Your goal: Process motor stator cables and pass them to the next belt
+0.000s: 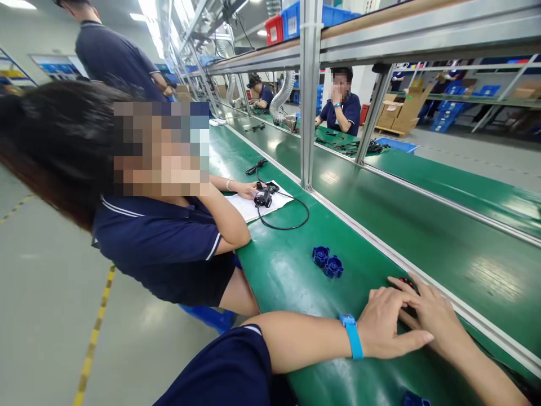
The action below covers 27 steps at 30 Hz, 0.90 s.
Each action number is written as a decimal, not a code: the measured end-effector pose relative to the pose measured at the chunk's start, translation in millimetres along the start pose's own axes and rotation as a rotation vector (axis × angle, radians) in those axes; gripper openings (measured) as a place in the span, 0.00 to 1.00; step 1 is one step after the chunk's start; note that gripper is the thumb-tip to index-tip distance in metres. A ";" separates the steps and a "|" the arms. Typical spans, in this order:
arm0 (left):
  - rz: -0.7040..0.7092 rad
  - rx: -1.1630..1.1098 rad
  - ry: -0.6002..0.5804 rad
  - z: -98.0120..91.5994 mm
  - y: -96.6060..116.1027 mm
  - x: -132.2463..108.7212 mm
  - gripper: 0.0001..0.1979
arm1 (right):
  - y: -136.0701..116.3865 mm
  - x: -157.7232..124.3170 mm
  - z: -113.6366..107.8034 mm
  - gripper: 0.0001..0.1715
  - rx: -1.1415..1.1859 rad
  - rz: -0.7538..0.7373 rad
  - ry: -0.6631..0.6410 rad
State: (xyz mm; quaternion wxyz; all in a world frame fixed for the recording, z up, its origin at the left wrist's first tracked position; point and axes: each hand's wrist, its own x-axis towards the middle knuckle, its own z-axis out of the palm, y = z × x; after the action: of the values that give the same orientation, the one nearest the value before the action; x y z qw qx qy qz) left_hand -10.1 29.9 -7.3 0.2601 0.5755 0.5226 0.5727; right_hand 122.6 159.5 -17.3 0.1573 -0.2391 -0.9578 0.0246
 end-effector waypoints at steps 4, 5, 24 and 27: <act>0.085 0.016 0.032 -6.3 6.1 -0.2 0.27 | -17.8 -50.5 -45.6 0.35 0.043 0.051 0.015; 0.095 0.020 0.029 -8.0 8.5 -0.7 0.26 | -25.6 -68.2 -60.0 0.33 0.067 0.072 0.006; 0.399 0.247 -0.266 -33.1 37.7 -7.2 0.11 | -125.3 -165.0 -92.3 0.13 0.199 0.414 0.137; 0.439 0.285 -0.302 -32.9 35.0 -5.7 0.11 | -129.2 -163.6 -86.7 0.16 0.166 0.385 0.142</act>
State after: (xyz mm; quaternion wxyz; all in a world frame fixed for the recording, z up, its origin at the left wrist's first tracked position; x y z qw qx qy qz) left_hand -28.9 3.8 28.7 0.1216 0.7842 0.4159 0.4442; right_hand 228.4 -33.5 33.4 0.2357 -0.4048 -0.8759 0.1158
